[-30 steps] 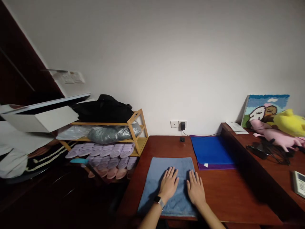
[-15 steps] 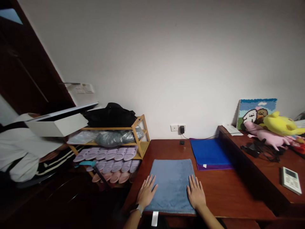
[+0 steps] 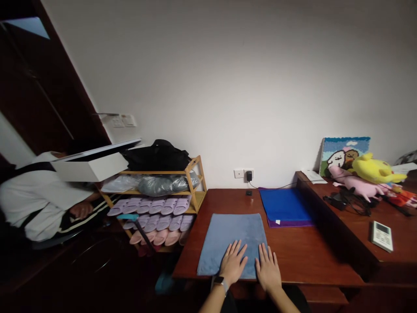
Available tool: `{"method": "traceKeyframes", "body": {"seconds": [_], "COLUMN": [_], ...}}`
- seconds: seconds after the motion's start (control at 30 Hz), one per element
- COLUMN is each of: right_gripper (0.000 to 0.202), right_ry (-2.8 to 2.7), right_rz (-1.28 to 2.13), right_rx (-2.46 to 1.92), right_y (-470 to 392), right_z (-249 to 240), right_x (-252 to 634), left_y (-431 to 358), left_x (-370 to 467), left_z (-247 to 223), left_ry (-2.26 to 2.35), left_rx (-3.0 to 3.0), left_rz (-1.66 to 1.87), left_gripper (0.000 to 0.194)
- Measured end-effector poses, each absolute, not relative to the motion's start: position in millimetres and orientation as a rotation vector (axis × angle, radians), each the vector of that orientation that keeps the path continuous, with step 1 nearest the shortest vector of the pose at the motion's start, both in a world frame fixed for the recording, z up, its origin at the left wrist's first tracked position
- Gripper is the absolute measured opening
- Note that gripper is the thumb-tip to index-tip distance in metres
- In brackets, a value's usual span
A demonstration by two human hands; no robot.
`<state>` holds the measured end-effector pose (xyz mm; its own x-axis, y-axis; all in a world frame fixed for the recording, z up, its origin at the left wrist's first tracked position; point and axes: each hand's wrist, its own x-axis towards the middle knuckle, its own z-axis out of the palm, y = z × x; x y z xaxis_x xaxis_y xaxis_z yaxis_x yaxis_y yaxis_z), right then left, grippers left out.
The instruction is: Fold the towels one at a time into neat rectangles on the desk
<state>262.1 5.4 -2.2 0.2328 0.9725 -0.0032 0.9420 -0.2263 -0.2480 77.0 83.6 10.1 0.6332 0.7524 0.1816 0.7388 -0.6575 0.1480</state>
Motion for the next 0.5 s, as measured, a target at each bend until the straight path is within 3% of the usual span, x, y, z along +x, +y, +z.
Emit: {"method": "traceKeyframes", "body": {"seconds": [0.3,0.5], "right_gripper": [0.067,0.067], "right_ry": [-1.78,-1.764], "right_rz": [0.223,0.243], "right_rx": [-2.264,-2.249], "right_y": [7.3,6.4], "right_z": [-6.1,-7.4], "right_x": [262.9,266.3], "left_y": [76.9,77.5], "left_x": [-54.3,-80.0], "left_z": [-3.1,-15.9], "left_ry": [1.542,1.748], "left_rx": [2.749,2.597], "left_rz": [0.297,0.273], "left_gripper": [0.057,0.067]}}
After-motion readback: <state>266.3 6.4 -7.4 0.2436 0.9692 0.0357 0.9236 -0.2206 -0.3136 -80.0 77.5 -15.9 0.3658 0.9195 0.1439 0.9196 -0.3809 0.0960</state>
